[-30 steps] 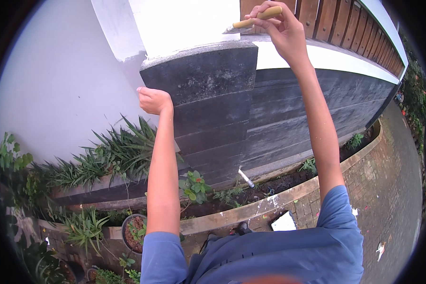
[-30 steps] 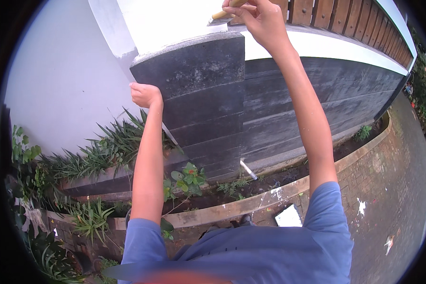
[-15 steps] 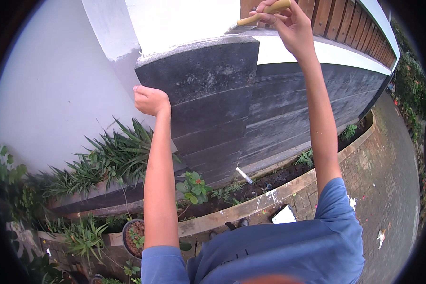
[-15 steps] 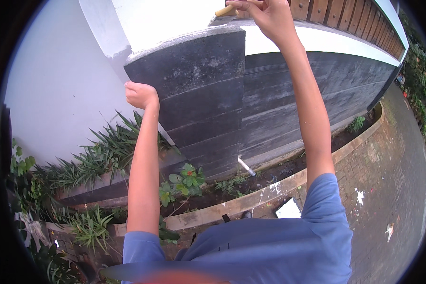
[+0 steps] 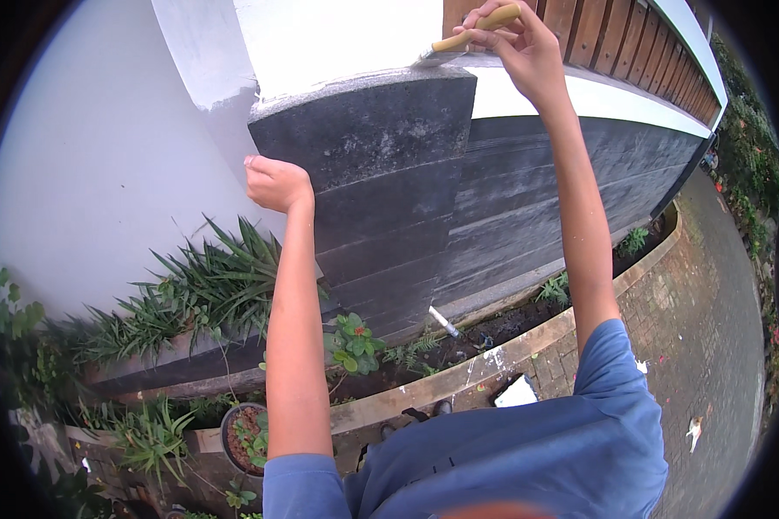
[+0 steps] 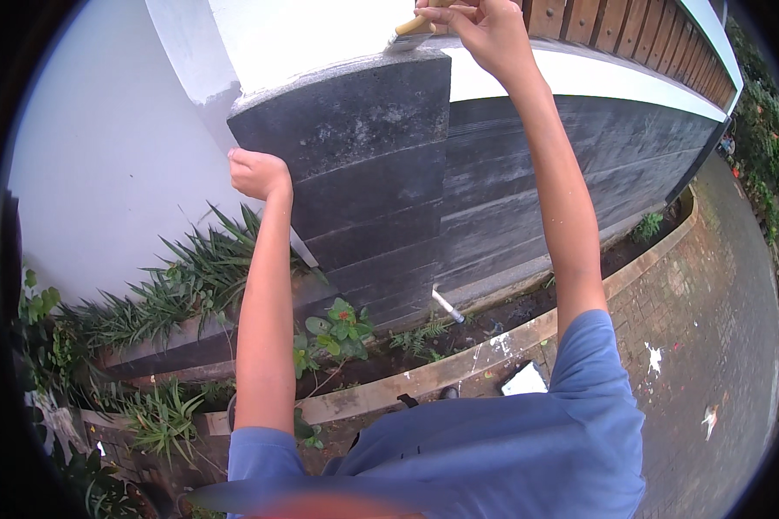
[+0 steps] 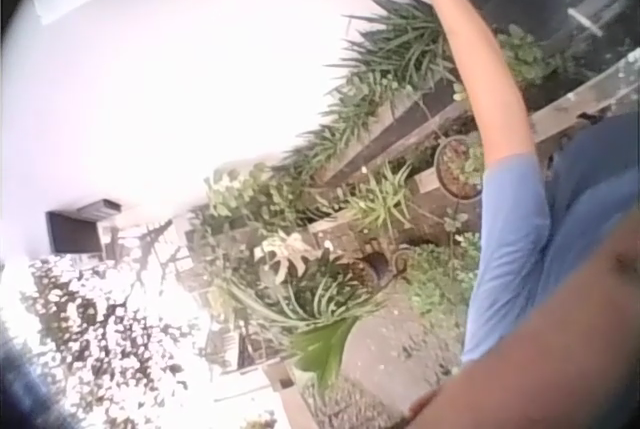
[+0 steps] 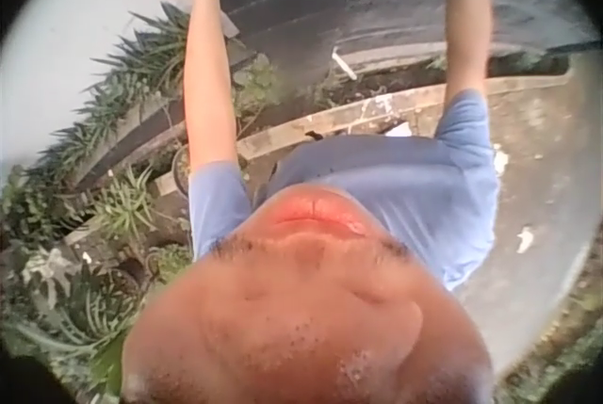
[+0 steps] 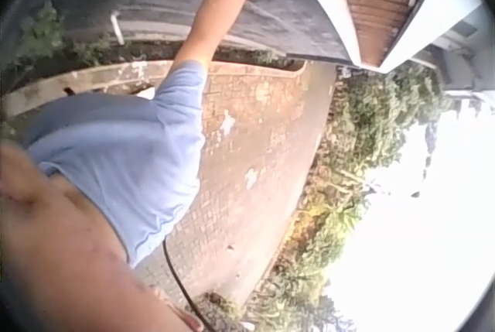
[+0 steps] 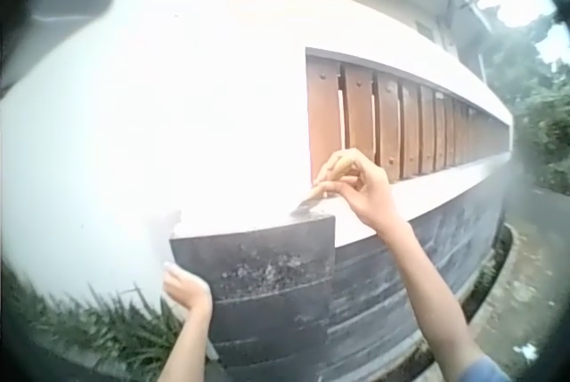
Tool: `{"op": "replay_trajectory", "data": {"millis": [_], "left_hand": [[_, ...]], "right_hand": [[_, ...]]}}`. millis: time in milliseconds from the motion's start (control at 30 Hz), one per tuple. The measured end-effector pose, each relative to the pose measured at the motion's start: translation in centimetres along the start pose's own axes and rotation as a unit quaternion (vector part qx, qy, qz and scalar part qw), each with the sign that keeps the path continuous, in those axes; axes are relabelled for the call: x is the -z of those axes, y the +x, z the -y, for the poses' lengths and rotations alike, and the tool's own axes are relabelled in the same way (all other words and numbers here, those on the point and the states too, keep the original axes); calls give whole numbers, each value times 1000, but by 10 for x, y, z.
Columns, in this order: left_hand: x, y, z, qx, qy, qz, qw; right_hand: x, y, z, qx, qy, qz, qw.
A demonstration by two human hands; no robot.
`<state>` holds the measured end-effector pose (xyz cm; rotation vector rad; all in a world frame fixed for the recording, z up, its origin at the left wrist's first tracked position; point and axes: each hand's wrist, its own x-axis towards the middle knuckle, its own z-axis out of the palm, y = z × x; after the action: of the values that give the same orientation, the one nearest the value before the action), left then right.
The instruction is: Painting the exterior wall of a building using a paintbrush and white paint.
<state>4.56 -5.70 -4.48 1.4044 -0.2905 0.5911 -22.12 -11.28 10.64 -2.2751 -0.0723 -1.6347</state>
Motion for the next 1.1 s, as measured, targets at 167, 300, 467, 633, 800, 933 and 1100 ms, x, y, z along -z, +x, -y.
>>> {"op": "replay_trajectory", "data": {"millis": [167, 300, 467, 633, 800, 933, 1100], "left_hand": [[-1, 0, 0, -6, -4, -5, 1000], [-2, 0, 3, -5, -2, -1, 1000], [-1, 0, 1, -4, -9, -1, 1000], [0, 1, 3, 1, -4, -1, 1000], [-1, 0, 1, 4, -8, -2, 1000], [-1, 0, 1, -11, -16, -8, 1000], [0, 0, 1, -10, -13, -2, 1000]], "right_hand": [[-4, 3, 0, 9, -38, -1, 999], [-7, 3, 0, 11, -9, 7, 1000], [-8, 5, 2, 16, -36, 1, 999], [-4, 14, -3, 43, -32, 6, 999], [-2, 10, 11, -15, -12, 31, 999], [0, 7, 7, -22, -31, 33, 999], [-4, 7, 4, -25, -39, 23, 999]]}}
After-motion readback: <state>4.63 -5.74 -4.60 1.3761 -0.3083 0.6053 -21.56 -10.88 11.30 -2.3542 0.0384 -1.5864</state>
